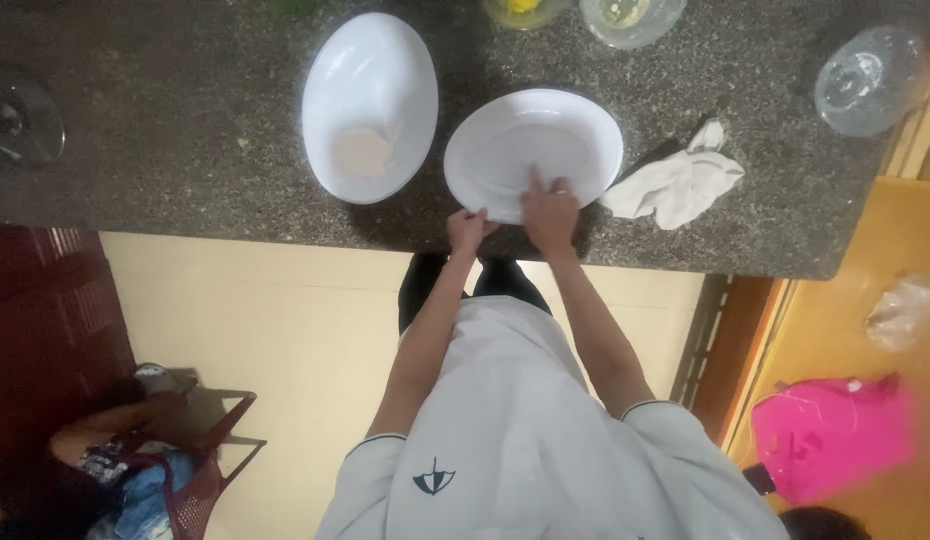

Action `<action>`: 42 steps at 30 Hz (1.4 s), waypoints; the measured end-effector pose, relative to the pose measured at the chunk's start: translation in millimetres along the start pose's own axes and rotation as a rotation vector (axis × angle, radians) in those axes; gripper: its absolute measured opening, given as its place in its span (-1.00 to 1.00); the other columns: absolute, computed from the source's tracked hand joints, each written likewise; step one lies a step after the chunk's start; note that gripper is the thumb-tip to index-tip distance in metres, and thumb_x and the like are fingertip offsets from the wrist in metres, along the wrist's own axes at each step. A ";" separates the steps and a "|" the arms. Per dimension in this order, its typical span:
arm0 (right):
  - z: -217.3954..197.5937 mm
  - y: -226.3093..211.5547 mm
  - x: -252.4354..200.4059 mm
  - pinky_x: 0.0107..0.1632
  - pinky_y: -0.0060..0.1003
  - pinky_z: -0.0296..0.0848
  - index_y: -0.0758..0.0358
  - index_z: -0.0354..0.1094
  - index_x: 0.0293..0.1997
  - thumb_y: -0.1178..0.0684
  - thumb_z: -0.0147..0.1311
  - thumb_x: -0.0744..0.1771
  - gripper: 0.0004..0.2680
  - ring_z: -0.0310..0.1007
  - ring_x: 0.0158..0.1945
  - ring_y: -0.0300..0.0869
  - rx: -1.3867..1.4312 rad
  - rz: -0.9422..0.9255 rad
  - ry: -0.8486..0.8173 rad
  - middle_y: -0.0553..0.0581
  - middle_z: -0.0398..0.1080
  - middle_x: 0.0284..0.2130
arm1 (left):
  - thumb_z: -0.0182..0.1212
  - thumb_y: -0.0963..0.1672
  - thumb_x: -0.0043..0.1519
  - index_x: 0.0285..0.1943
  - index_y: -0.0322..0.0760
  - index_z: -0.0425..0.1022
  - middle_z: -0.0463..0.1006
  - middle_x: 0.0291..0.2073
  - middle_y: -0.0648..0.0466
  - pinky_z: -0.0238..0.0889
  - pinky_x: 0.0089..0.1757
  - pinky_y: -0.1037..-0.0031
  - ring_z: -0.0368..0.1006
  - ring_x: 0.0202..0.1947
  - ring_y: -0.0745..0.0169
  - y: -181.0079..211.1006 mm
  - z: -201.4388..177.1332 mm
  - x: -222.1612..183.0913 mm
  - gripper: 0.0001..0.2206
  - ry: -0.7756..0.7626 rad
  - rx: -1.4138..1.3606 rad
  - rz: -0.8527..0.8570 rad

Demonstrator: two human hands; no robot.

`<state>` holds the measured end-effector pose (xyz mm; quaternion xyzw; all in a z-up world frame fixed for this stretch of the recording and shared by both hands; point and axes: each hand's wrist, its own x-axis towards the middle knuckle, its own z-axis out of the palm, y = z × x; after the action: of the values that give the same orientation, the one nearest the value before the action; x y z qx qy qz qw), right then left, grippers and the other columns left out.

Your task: Wiping white plates with a cloth and then placing small dough balls onto the cleaned plates.

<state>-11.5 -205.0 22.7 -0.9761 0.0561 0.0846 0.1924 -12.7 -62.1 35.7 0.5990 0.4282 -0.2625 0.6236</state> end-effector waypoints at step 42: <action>13.2 -15.8 9.7 -0.24 -0.17 0.26 -0.32 0.16 0.19 -0.25 -0.07 0.28 -0.66 0.31 -0.25 -0.06 -0.465 -0.627 0.018 0.16 0.25 -0.24 | 0.12 -0.22 0.17 -0.09 -0.67 0.37 0.46 -0.35 -0.41 0.48 -0.27 0.24 0.50 -0.31 -0.19 -17.8 -29.7 19.3 -0.76 -0.054 -0.113 -0.009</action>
<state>-1.7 -186.2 14.7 -0.9641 -0.2639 0.0234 -0.0178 -24.6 -32.2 12.5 0.5537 0.4280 -0.2566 0.6667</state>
